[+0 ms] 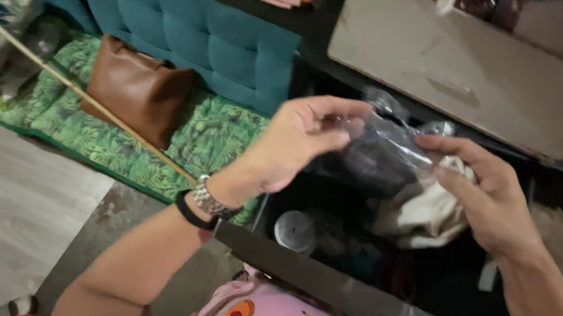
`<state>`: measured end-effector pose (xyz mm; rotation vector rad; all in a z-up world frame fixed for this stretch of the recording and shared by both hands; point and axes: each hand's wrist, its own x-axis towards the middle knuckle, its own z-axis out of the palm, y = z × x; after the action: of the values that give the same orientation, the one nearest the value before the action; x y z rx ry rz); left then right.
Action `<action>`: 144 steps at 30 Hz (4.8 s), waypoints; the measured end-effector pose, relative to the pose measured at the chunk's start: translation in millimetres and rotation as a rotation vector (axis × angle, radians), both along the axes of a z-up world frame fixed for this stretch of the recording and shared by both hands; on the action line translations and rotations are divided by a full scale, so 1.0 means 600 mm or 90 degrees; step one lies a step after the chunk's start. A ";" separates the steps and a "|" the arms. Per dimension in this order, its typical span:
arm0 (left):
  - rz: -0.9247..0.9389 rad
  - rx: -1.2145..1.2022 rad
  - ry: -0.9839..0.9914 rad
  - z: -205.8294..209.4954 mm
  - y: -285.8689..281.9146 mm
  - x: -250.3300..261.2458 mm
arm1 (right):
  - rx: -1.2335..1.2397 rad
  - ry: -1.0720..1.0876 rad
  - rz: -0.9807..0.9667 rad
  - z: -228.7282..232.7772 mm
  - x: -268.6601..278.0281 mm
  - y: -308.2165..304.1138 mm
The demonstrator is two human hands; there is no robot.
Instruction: The person wipes various small items with a white cloth while standing at an open drawer. They handle a plastic-wrapped object, a black pouch, a ruler, a blue package, a calendar, and a small red item, wiping each one and placing it back into the drawer.
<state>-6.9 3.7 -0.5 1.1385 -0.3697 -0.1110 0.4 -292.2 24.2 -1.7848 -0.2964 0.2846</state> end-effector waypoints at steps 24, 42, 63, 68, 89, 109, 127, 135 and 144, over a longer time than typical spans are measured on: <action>0.048 0.405 -0.173 0.034 0.000 -0.019 | -0.097 -0.276 -0.050 -0.002 -0.003 0.002; 0.093 0.253 -0.205 0.028 -0.005 -0.010 | -0.173 -0.054 0.088 0.005 0.001 0.012; -0.097 0.192 -0.014 0.015 -0.015 -0.002 | 0.086 0.111 0.101 -0.008 0.001 0.068; -0.101 0.106 -0.003 -0.001 -0.012 0.000 | 0.005 0.065 0.088 -0.006 -0.002 0.065; 0.178 -0.175 -0.068 -0.034 0.013 0.036 | -0.039 0.217 -0.010 -0.105 0.135 0.085; 0.217 -0.073 -0.090 -0.023 0.005 0.032 | -0.647 -0.302 0.102 -0.129 0.224 0.136; 0.189 -0.058 -0.117 -0.027 0.008 0.034 | -1.073 -0.521 0.392 -0.086 0.049 0.061; 0.139 -0.047 -0.126 -0.025 0.010 0.030 | -0.764 -0.758 0.313 0.004 -0.023 0.017; 0.085 -0.172 0.019 -0.012 0.048 0.024 | -0.769 -0.707 0.181 0.004 -0.038 -0.007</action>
<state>7.6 32.5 -8.0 0.8908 -0.2716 0.0391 -22.2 -296.2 26.4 -2.9606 -1.3892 -0.5078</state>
